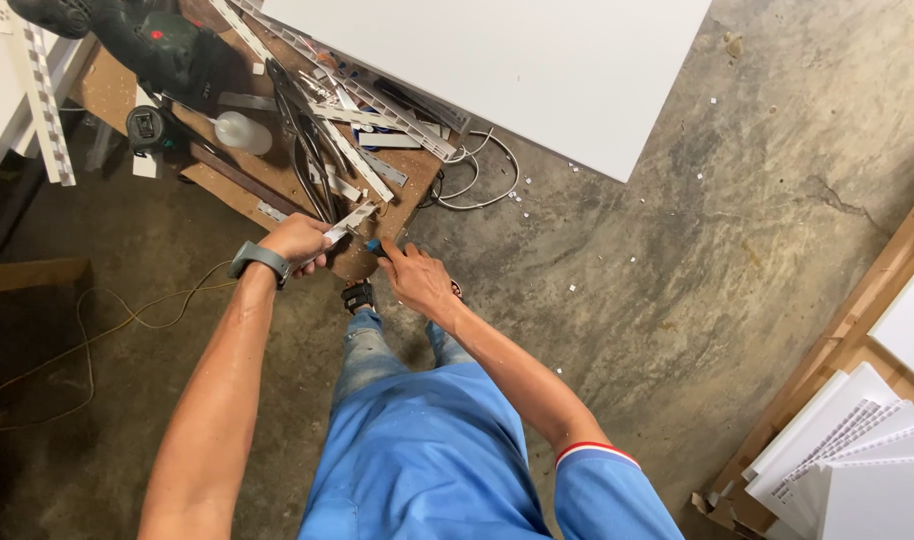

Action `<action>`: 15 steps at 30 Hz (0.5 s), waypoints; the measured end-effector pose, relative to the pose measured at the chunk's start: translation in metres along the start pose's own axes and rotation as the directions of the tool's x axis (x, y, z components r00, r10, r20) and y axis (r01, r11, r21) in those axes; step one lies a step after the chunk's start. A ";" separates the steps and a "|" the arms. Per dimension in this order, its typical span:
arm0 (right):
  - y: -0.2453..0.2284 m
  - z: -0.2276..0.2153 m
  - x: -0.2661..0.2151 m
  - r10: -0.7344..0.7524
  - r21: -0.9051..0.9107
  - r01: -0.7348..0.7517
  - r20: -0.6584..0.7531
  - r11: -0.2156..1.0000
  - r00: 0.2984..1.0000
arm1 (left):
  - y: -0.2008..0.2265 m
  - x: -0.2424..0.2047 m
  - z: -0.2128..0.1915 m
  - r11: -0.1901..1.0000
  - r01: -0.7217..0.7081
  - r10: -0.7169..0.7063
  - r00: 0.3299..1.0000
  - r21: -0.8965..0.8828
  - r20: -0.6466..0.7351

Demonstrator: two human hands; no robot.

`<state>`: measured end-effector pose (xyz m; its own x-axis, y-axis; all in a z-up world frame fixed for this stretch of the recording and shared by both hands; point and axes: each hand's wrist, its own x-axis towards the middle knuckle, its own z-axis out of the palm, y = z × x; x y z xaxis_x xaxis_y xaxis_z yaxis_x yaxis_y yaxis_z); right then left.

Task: Cut and modify plastic shelf strips using pliers, a utility knife, and scissors.

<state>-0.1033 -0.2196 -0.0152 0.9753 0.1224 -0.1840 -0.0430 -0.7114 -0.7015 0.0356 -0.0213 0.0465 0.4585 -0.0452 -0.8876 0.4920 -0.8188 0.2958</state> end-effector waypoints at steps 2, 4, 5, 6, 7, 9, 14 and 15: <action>0.004 0.001 0.001 0.002 0.039 -0.002 -0.004 0.999 1.000 | 0.008 -0.010 0.000 1.000 0.009 -0.009 1.000 -0.004 -0.005; 0.011 0.007 0.007 -0.001 0.076 0.001 -0.007 0.997 1.000 | 0.003 -0.008 0.002 1.000 0.018 -0.018 1.000 -0.012 -0.012; 0.016 0.013 0.012 0.116 0.217 -0.127 0.064 0.968 0.991 | -0.006 0.000 0.004 0.998 -0.009 0.008 1.000 -0.056 -0.011; 0.021 0.020 0.018 0.215 0.343 -0.255 0.151 0.904 0.965 | -0.016 0.008 0.006 0.994 -0.034 0.033 0.999 -0.102 -0.015; 0.015 0.011 0.019 0.209 0.343 -0.250 0.152 0.906 0.966 | -0.025 0.008 0.012 0.994 -0.034 0.032 0.999 -0.106 -0.020; -0.001 -0.007 0.022 0.309 0.598 -0.486 0.380 0.637 0.872 | -0.043 0.008 0.022 0.951 -0.027 0.026 1.000 -0.308 -0.006; 0.042 0.029 0.046 0.378 0.241 -0.426 0.221 0.872 0.899 | -0.104 0.053 0.090 0.839 -0.143 0.110 0.990 -0.525 -0.094; 0.049 0.032 0.051 0.348 0.080 -0.360 0.130 0.930 0.928 | -0.108 0.057 0.104 0.808 -0.133 0.047 0.986 -0.573 -0.162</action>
<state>-0.0621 -0.2261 -0.0805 0.8624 -0.0442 -0.5043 -0.4081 -0.6501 -0.6409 -0.0680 0.0050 -0.0725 0.5952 0.0095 -0.8035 0.7610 -0.3277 0.5599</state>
